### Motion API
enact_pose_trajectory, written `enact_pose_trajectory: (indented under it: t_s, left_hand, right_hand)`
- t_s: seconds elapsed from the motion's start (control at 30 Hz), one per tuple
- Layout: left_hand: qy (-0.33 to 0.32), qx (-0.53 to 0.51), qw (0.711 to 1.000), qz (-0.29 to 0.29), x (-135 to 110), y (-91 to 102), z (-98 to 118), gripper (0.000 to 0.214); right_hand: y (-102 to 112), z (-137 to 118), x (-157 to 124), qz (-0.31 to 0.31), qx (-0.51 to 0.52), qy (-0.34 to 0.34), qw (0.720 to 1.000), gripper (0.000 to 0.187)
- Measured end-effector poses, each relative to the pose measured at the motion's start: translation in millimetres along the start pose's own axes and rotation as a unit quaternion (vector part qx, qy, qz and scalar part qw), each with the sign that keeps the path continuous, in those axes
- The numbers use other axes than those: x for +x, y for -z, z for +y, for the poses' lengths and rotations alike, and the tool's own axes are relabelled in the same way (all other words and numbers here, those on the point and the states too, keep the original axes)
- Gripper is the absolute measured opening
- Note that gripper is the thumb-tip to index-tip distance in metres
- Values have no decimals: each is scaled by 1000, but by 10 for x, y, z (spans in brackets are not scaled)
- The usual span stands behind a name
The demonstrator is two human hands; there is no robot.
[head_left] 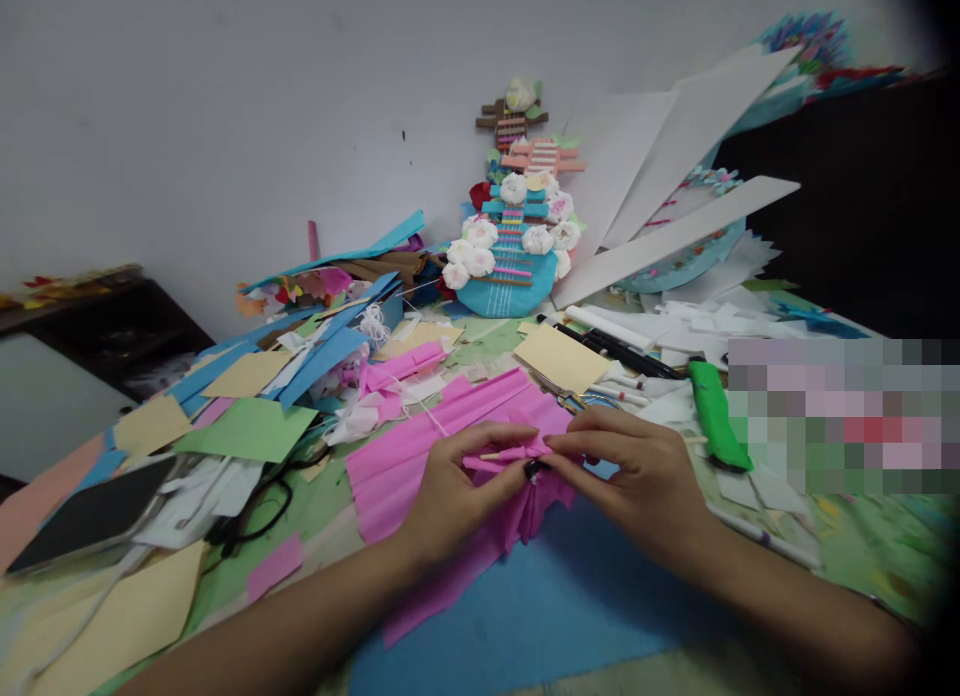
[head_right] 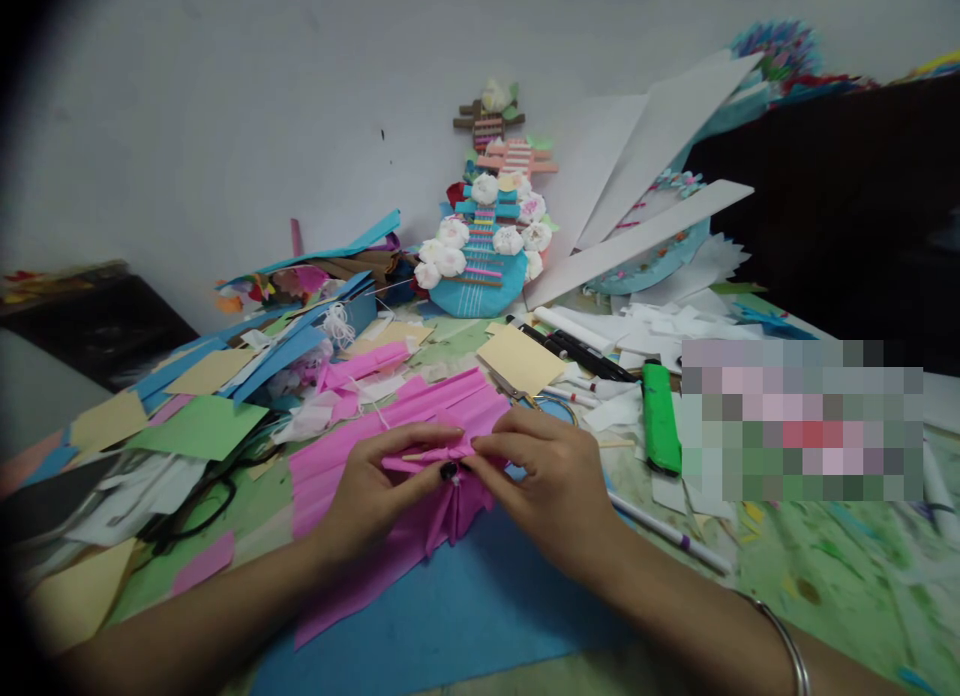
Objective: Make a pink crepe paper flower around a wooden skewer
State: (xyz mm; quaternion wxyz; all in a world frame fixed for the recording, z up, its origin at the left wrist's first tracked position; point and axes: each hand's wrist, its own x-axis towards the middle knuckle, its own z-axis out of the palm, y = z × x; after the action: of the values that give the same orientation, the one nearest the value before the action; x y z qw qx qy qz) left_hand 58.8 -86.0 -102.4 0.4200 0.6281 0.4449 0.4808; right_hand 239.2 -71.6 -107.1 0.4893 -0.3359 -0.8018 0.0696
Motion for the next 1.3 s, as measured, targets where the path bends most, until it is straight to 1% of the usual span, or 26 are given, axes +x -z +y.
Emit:
enact_pose_trajectory:
  t_s: [0.17, 0.27, 0.37, 0.47, 0.53, 0.6, 0.63, 0.7, 0.77, 0.83, 0.87, 0.93, 1.0, 1.07, 1.13, 1.23, 1.3]
  left_hand:
    - [1, -29, 999, 17, -17, -28, -2, 23]
    - [5, -42, 999, 19, -32, -38, -10, 26]
    - [13, -44, 999, 22, -51, -52, -25, 27]
    - [5, -23, 1000, 20, -63, -42, -43, 30]
    - [-18, -12, 1000, -4, -56, -7, -54, 37]
    - [-45, -45, 997, -38, -35, 42, -59, 51]
    - [-58, -88, 993, -50, -19, 65, -59, 57]
    - [-60, -174, 982, -52, 19, 100, -56, 62]
    - [-17, -229, 973, -31, 58, 114, -54, 53]
    - [57, -251, 966, -27, 90, 111, -62, 40]
    - [94, -263, 959, -39, 100, 105, -69, 34]
    - [154, -292, 940, -85, 111, 93, -89, 27]
    - [182, -317, 922, -127, 115, 87, -109, 31]
    - [176, -317, 920, -147, 121, 92, -131, 32]
    - [146, -306, 929, -151, 135, 105, -155, 24]
    - [99, -302, 934, -164, 160, 118, -187, 19]
    - [90, -304, 933, -168, 166, 114, -196, 19]
  right_hand:
    - [-22, 20, -25, -11, -3, 6, 1000, 10]
    - [-14, 22, -12, -45, -5, 4, 999, 13]
    - [25, 7, 23, -105, -24, -38, 993, 22]
    - [61, -6, 56, -149, -33, -98, 983, 19]
    - [74, -4, 71, -162, -22, -115, 980, 18]
    - [79, 4, 82, -162, 2, -123, 979, 22]
    - [81, 8, 86, -159, 20, -130, 979, 23]
    - [82, 12, 95, -153, 65, -150, 975, 24]
    - [80, 7, 103, -159, 113, -169, 966, 24]
    - [73, -4, 111, -170, 147, -183, 957, 25]
    - [69, -10, 114, -175, 159, -187, 953, 25]
    - [62, -19, 117, -183, 175, -193, 948, 25]
    - [60, -24, 114, -186, 188, -196, 944, 26]
    - [62, -24, 106, -188, 191, -196, 943, 26]
    - [66, -23, 96, -187, 182, -190, 947, 25]
    - [70, -23, 85, -174, 157, -168, 958, 23]
    - [70, -24, 79, -162, 140, -144, 966, 22]
